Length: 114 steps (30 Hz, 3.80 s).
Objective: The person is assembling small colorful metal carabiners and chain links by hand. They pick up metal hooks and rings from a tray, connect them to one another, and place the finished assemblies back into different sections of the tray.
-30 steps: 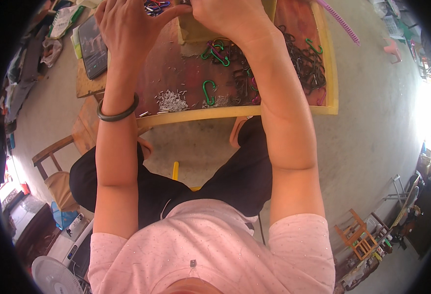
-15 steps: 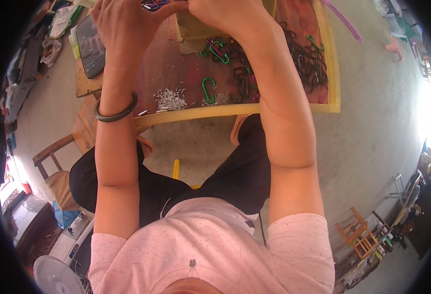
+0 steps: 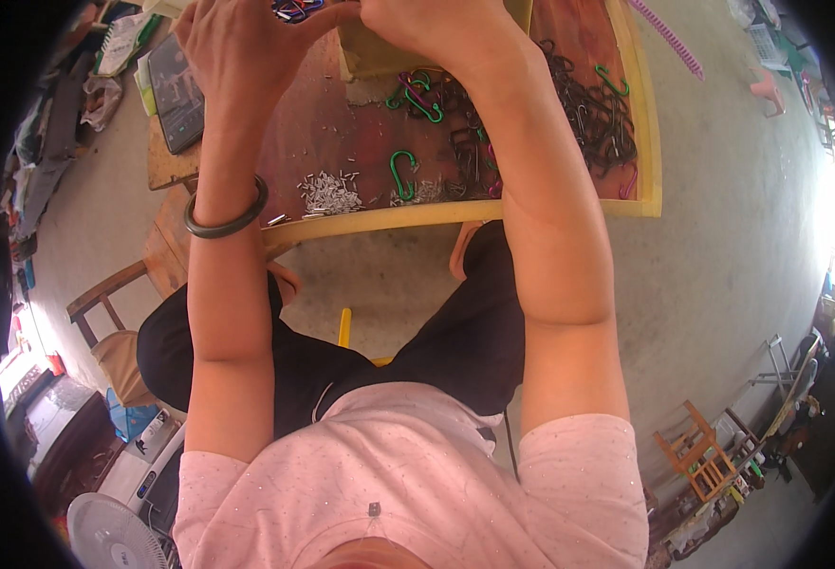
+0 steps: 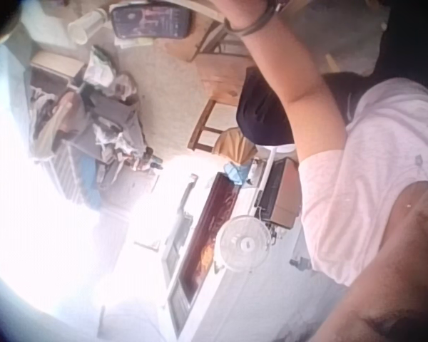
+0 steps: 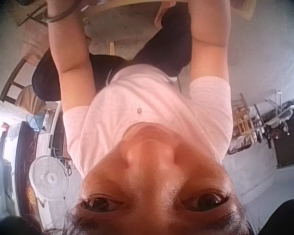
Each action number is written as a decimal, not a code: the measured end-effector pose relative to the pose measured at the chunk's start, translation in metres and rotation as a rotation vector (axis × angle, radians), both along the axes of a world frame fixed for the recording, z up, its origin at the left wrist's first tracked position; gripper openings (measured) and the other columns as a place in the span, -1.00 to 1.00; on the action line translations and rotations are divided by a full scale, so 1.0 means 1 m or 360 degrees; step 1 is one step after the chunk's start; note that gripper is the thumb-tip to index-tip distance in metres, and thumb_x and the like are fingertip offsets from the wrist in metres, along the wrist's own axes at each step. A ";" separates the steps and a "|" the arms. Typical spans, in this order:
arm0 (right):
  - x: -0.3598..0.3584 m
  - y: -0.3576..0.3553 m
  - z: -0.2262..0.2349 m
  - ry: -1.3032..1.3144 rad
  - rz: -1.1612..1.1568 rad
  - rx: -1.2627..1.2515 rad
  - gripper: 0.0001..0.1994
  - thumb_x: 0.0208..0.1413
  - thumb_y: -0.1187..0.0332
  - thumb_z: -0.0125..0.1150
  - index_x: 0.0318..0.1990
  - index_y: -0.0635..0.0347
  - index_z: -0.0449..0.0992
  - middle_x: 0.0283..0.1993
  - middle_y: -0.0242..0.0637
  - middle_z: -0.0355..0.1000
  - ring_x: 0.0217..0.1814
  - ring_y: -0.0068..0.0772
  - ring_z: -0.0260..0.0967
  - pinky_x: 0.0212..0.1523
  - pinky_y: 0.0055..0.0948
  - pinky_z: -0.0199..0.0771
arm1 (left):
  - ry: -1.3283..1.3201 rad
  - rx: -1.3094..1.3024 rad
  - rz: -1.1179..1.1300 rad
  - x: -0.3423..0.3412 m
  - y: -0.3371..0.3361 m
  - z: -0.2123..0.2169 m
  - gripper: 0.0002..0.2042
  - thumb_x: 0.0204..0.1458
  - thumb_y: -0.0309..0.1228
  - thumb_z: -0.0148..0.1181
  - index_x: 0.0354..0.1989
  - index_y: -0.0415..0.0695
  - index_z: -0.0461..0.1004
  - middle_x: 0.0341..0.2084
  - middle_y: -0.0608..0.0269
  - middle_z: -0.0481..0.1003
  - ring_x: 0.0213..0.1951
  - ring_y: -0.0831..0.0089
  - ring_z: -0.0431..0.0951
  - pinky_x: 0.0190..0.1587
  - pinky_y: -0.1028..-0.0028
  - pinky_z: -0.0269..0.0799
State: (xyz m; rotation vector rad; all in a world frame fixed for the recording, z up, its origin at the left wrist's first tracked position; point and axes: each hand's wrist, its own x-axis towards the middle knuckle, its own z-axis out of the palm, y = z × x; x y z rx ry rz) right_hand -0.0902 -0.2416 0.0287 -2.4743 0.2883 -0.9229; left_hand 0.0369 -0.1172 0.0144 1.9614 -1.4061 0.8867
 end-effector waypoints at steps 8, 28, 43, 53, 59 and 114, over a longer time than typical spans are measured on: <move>-0.002 0.016 -0.002 -0.0289 -0.0140 -0.0207 -0.65 0.10 0.56 0.11 0.06 0.33 0.60 -0.03 0.12 0.58 0.05 0.24 0.52 0.18 -0.11 0.47 | 0.0092 -0.0005 -0.0089 -0.002 0.001 0.004 -0.45 -0.38 -0.04 0.59 -0.29 -0.10 0.48 -0.35 0.21 0.50 -0.14 0.14 0.49 0.01 0.18 0.24; -0.046 0.110 -0.035 0.0684 0.0130 -0.0824 -0.97 -0.14 0.49 0.21 -0.48 0.16 0.51 -0.42 -0.31 0.42 -0.28 -0.27 0.45 -0.19 -0.33 0.44 | 0.0126 -0.0032 0.0028 0.002 0.002 -0.002 -0.25 -0.41 0.01 0.62 -0.05 -0.20 0.49 -0.13 0.15 0.55 -0.02 0.18 0.49 0.17 0.23 0.23; -0.013 0.009 0.008 -0.0099 -0.0177 0.0411 -0.94 0.13 0.55 0.29 -0.24 0.32 0.59 -0.27 -0.31 0.58 -0.27 -0.52 0.52 -0.22 -0.51 0.52 | 0.0117 -0.0090 0.0011 0.002 0.002 -0.004 -0.33 -0.41 -0.02 0.60 -0.15 -0.14 0.45 -0.23 0.20 0.50 -0.04 0.21 0.46 0.15 0.22 0.20; 0.006 0.004 -0.007 -0.0322 -0.0053 -0.0456 -0.90 0.04 0.59 0.32 -0.28 0.26 0.57 -0.12 -0.15 0.43 -0.05 -0.08 0.49 -0.08 -0.27 0.50 | 0.0126 -0.0125 -0.0021 0.004 0.002 -0.004 -0.42 -0.41 -0.05 0.59 -0.27 -0.08 0.42 -0.28 0.23 0.48 -0.09 0.21 0.47 0.11 0.23 0.23; 0.006 0.012 -0.003 -0.0265 -0.0103 -0.0504 -0.88 0.00 0.61 0.33 -0.30 0.25 0.56 -0.12 -0.14 0.42 -0.05 -0.06 0.49 -0.07 -0.24 0.51 | 0.0104 -0.0113 0.0019 0.005 0.002 -0.006 -0.40 -0.40 -0.04 0.59 -0.24 -0.09 0.41 -0.26 0.20 0.48 -0.08 0.22 0.46 0.11 0.23 0.21; 0.008 0.010 0.003 -0.0034 -0.0245 0.0036 -0.84 0.09 0.51 0.23 -0.16 0.29 0.52 -0.18 0.04 0.52 -0.02 0.16 0.46 0.01 -0.06 0.45 | 0.0214 0.0019 0.0005 -0.003 0.003 0.017 -0.46 -0.51 -0.13 0.62 -0.35 -0.07 0.46 -0.35 0.21 0.50 -0.15 0.14 0.49 0.03 0.18 0.28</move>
